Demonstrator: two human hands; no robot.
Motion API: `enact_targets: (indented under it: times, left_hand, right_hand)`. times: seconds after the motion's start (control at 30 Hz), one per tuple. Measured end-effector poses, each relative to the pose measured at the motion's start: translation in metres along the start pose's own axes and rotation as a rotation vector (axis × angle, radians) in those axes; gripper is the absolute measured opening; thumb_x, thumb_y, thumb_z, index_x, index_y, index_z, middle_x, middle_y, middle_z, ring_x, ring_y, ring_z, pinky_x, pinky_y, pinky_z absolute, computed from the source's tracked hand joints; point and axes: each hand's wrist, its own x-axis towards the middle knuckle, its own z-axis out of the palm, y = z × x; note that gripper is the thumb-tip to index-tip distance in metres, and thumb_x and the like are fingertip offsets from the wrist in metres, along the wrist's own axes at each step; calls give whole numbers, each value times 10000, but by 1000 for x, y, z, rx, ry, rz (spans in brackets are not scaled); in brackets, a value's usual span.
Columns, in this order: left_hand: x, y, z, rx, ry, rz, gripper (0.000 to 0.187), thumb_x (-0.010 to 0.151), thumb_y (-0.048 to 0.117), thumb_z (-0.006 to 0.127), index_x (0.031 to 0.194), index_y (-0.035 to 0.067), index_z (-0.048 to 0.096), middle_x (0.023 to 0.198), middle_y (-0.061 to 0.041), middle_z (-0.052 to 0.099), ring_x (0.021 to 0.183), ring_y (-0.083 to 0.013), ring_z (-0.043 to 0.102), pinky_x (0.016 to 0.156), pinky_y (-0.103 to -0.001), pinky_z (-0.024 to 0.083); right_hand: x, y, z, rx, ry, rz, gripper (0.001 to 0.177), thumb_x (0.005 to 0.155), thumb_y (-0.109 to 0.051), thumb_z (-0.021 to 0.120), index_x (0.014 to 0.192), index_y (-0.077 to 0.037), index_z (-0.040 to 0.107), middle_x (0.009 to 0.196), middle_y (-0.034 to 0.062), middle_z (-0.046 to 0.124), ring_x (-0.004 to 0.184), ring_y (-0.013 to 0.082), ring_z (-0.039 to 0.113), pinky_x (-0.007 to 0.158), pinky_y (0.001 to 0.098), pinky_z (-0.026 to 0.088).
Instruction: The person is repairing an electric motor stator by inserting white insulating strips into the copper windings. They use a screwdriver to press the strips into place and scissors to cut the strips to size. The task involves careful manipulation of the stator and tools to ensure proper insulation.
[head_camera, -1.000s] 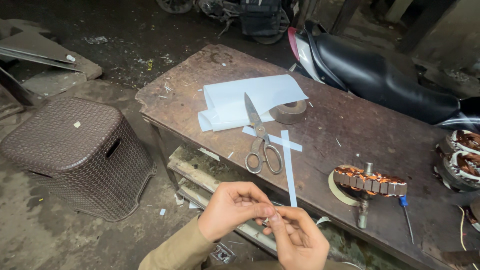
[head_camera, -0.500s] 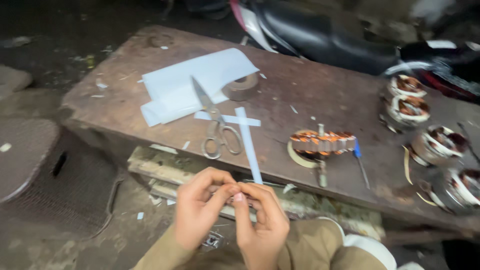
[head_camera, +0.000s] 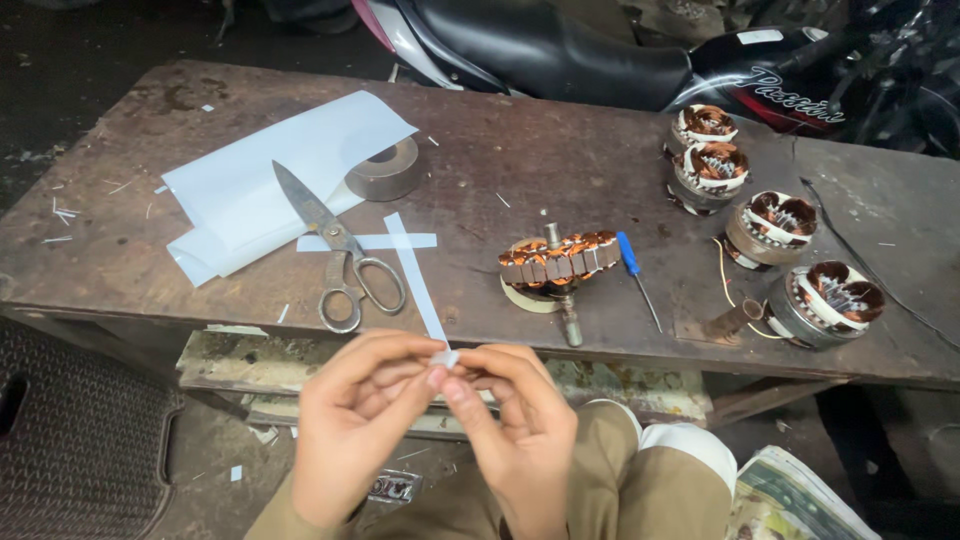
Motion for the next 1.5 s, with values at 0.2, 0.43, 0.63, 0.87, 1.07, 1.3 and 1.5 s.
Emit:
enact_targets:
  times: [0.2,0.43,0.63,0.87,1.07,1.3,1.5]
  left_hand:
    - [0,1,9,41,-56,-64,202,917,-36,678,1103,-108,714,1119,-140,719,1011,-207,764,894,-325,639]
    - [4,3,7,213,-13,-65,156,865,-17,731,999,-74,787,1001,-129,791,872,-161,768,765,-278,625]
    - [0,6,12,422,31,53,136,846,7,759,967,-40,802,959,-96,818,826,-130,770,705,-243,608]
    - [0,-2,10,285,2,19,148,871,-9,718,996,-80,748,991,-120,769,869,-168,782,769,-292,650]
    - [1,-11,5,402,17,-6,114,884,-4,697,983,-61,708,934,-100,751,831,-154,781,736,-293,662]
    - [12,-17,14,701,-73,302,51,892,-1,672,942,-3,660,909,-104,709,778,-196,725,698,-288,573]
    - [61,-15,20,580,-368,163,93,858,60,751,948,35,756,863,-80,776,750,-187,764,680,-284,574]
  right_hand:
    - [0,-1,-11,-150,75,-11,151,908,91,700,1058,93,720,1061,143,715,934,167,723,824,270,598]
    - [3,-17,-9,-464,68,-195,144,880,60,729,1022,46,748,981,118,771,876,158,750,800,260,595]
    - [0,-20,-2,-479,109,-204,152,877,62,716,1026,49,741,957,117,766,850,156,760,776,256,602]
    - [-2,-16,1,-424,127,-213,146,879,68,724,1023,58,743,946,118,765,830,155,760,747,256,612]
    - [-5,-12,1,-386,103,-170,147,883,77,727,1028,59,744,947,118,771,828,148,764,751,260,622]
    - [1,-15,-5,-488,73,-244,252,867,90,697,1115,53,724,1012,133,743,887,152,752,794,265,609]
    - [23,-21,-41,-571,40,-145,178,845,62,735,1021,40,744,957,111,747,847,147,762,764,252,634]
